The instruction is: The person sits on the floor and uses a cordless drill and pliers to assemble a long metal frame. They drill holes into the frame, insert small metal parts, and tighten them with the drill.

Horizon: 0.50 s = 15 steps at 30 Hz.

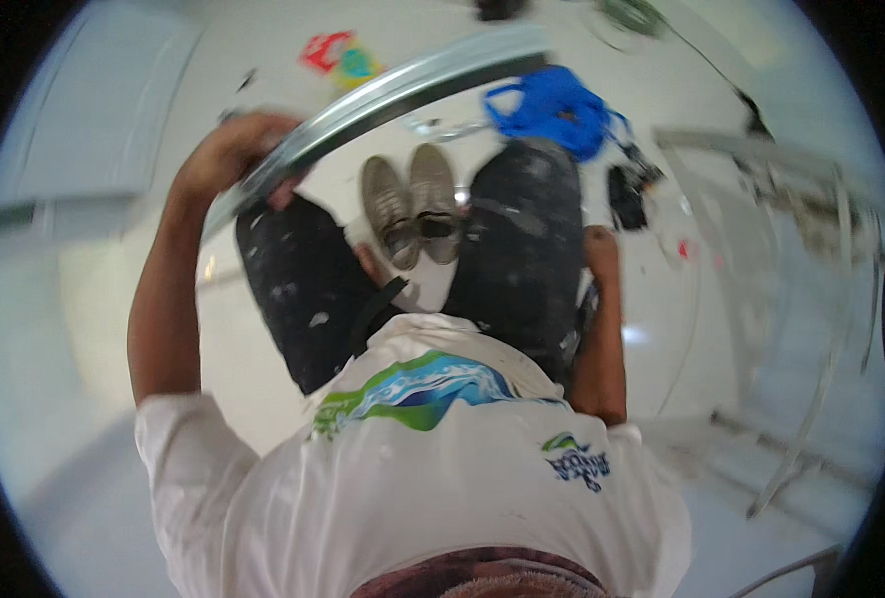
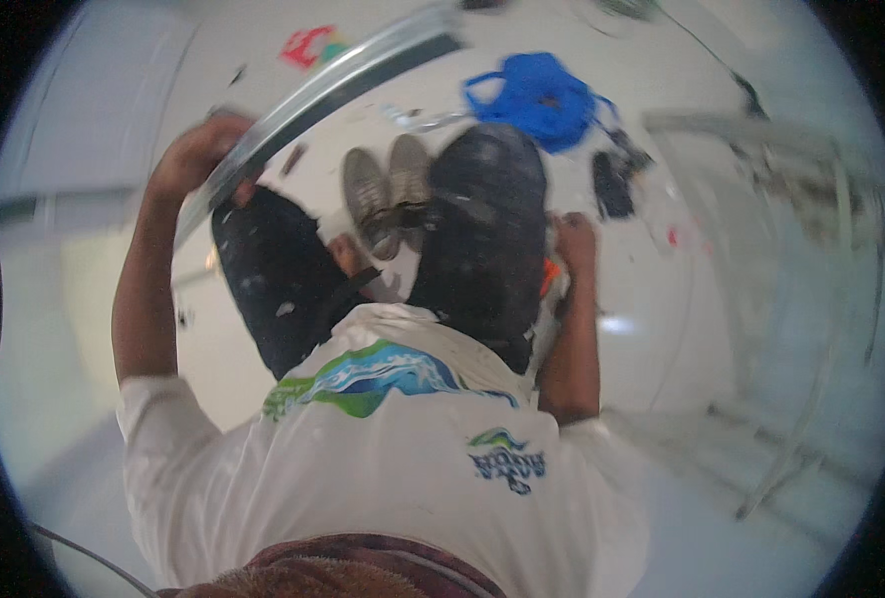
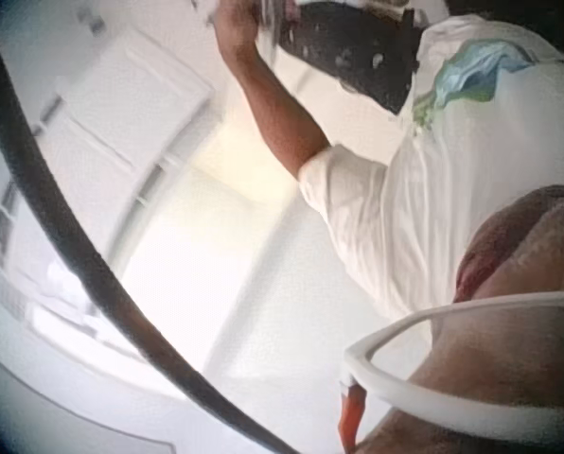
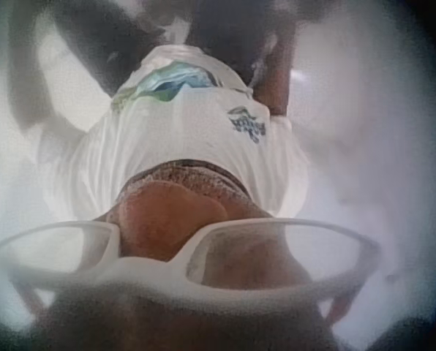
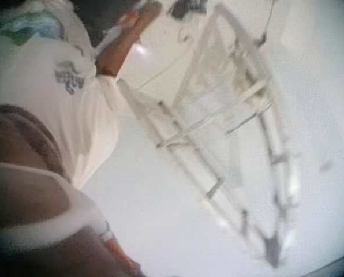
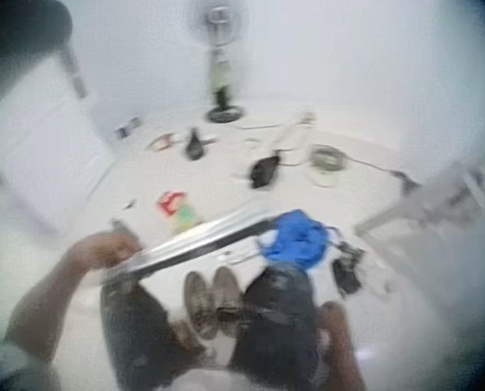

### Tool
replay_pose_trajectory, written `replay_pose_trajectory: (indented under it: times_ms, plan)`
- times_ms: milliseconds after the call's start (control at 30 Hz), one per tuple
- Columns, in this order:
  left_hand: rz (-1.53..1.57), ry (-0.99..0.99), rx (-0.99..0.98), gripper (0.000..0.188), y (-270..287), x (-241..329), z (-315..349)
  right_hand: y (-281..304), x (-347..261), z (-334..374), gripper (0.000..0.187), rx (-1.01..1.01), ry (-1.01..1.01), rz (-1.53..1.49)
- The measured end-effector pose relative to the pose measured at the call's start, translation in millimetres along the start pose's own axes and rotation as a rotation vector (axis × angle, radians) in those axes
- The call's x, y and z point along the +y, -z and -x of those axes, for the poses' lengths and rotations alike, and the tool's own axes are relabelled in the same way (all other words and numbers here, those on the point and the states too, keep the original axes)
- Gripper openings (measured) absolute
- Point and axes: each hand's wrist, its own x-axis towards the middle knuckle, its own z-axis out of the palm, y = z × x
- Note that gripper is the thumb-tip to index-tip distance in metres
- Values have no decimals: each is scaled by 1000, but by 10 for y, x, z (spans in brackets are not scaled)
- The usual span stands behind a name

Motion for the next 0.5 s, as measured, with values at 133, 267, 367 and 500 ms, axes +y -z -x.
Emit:
replay_pose_trajectory:
  times_ms: [133, 267, 367, 500]
  plan:
    - [-153, 107, 64, 46, 129, -138, -442, 849, -2208, 671, 48, 378, 636, -279]
    - [-85, 218, 19, 42, 88, -355, -886, 910, -3468, 640, 68, 450, 1240, 514]
    - [-282, 122, -100, 30, 206, -1128, -1338, 508, -3729, 67, 71, 94, 1234, 789]
    - [-576, -160, -79, 36, 121, -1695, -1380, 59, -3394, -563, 46, -116, 1372, 750]
